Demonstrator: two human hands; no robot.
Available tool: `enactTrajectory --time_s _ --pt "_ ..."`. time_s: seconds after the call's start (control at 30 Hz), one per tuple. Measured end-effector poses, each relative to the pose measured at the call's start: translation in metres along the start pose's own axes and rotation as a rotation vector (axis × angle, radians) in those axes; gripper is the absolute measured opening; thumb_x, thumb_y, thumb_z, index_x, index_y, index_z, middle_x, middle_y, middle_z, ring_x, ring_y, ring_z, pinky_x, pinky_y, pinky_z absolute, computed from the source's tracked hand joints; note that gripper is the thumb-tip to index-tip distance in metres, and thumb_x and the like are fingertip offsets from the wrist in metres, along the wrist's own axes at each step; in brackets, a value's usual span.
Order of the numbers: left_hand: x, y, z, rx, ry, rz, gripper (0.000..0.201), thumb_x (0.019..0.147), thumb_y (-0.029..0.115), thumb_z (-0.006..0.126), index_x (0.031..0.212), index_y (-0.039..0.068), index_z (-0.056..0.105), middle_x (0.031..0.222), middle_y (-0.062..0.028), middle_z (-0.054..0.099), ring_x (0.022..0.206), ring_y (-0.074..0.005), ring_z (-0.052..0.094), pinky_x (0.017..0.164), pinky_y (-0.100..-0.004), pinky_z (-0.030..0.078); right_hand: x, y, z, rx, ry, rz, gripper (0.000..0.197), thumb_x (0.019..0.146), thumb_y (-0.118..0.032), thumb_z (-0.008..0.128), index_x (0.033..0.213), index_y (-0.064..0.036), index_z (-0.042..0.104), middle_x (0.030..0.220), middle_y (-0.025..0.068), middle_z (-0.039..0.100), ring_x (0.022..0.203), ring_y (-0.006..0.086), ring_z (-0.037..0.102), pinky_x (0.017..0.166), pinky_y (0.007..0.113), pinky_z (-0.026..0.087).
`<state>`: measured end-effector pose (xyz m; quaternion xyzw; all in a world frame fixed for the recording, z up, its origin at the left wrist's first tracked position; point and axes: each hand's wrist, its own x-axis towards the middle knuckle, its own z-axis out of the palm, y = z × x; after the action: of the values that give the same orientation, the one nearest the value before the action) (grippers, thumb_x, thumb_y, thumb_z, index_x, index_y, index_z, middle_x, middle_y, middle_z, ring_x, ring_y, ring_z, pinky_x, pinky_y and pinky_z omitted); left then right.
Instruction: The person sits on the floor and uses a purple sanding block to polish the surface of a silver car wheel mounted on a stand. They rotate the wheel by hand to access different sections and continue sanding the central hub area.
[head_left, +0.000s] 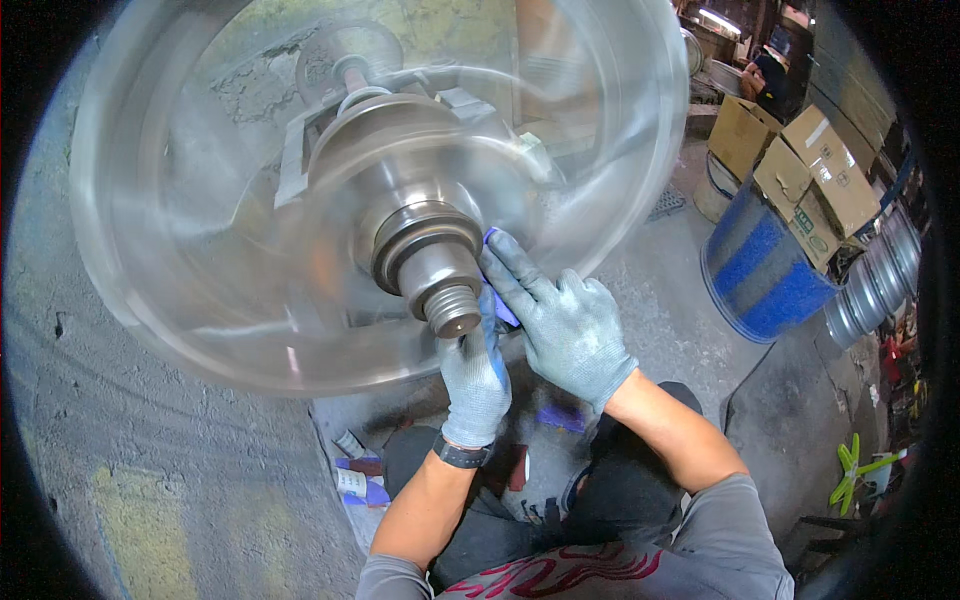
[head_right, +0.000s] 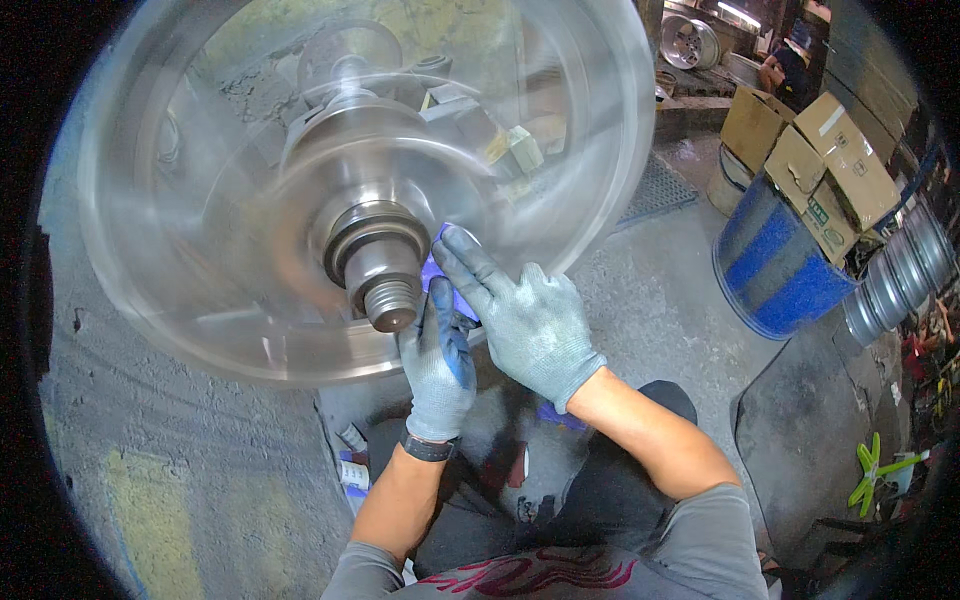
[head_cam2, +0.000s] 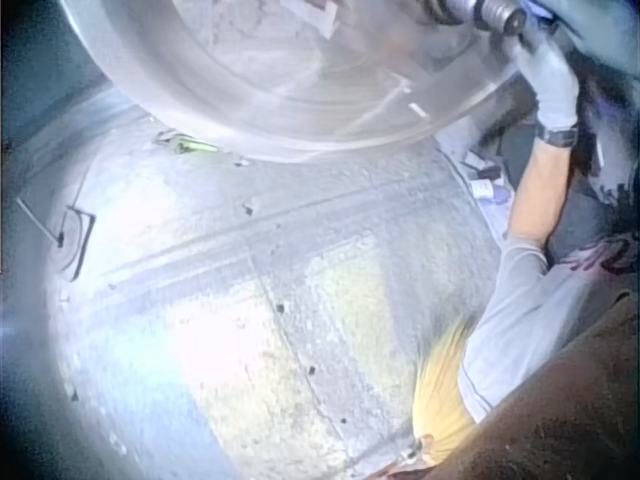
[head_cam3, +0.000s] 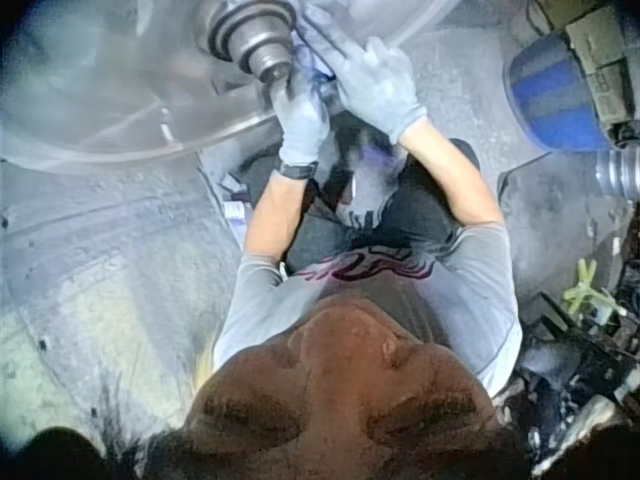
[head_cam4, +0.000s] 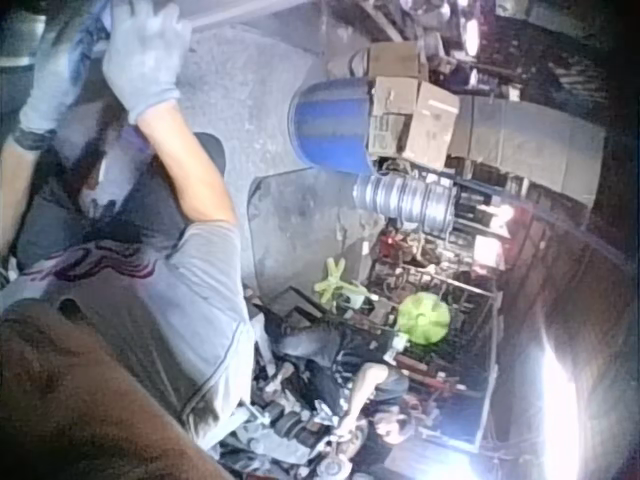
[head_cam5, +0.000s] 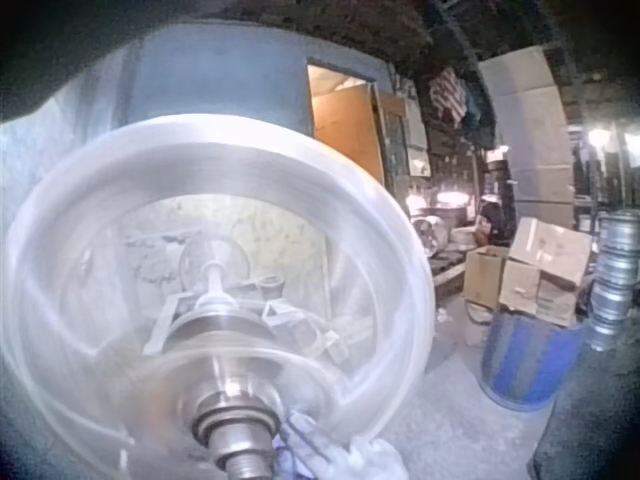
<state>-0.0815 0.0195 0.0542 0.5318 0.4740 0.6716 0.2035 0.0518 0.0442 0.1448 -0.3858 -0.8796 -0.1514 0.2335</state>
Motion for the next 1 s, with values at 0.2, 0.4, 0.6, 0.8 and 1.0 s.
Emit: enactTrajectory --time_s 0.2,0.4,0.6,0.8,1.0 --pt "-0.002 0.01 0.003 -0.461 0.076 -0.174 0.04 0.099 0.001 0.055 0.138 -0.002 0.056 0.125 -0.0073 0.057 0.104 -0.0161 0.058 0.081 -0.0263 0.05 0.003 0.001 0.0 0.041 0.047 -0.06 0.075 0.074 -0.007 0.061 0.148 -0.0192 0.05 0.159 0.0019 0.039 0.06 0.025 0.059 0.057 0.037 0.055" --pt "-0.006 0.006 -0.007 -0.091 -0.006 -0.043 0.05 0.092 -0.01 0.051 0.141 -0.002 0.054 0.133 -0.0142 0.05 0.114 -0.0217 0.055 0.091 -0.0298 0.05 0.004 -0.001 0.001 -0.017 0.029 -0.084 0.071 0.074 -0.008 0.062 0.144 -0.0174 0.054 0.157 0.0029 0.043 0.065 0.0253 0.06 0.058 0.038 0.055" --pt "-0.007 0.0 -0.008 -0.015 -0.018 -0.038 0.051 0.092 -0.01 0.051 0.141 0.002 0.056 0.133 -0.0179 0.049 0.115 -0.0257 0.055 0.094 -0.0341 0.049 0.004 -0.004 -0.002 0.018 0.03 -0.059 0.073 0.074 -0.009 0.064 0.145 -0.0199 0.054 0.155 0.0024 0.045 0.069 0.026 0.062 0.062 0.039 0.057" --pt "-0.004 0.009 -0.005 0.138 -0.009 0.086 0.039 0.099 0.002 0.053 0.138 0.001 0.057 0.126 -0.0172 0.055 0.112 -0.0249 0.056 0.093 -0.0338 0.048 -0.001 0.0 0.005 0.006 0.037 -0.038 0.076 0.074 -0.011 0.065 0.148 -0.0212 0.05 0.156 0.0017 0.044 0.064 0.0251 0.06 0.062 0.037 0.056" --pt "0.0 0.026 0.005 -0.181 0.043 -0.155 0.033 0.106 0.018 0.053 0.124 -0.008 0.061 0.117 -0.0151 0.06 0.101 -0.0181 0.057 0.089 -0.0332 0.047 -0.003 -0.001 0.007 0.019 0.054 -0.003 0.08 0.073 -0.014 0.066 0.151 -0.0212 0.047 0.158 0.0015 0.042 0.06 0.0243 0.058 0.059 0.035 0.054"
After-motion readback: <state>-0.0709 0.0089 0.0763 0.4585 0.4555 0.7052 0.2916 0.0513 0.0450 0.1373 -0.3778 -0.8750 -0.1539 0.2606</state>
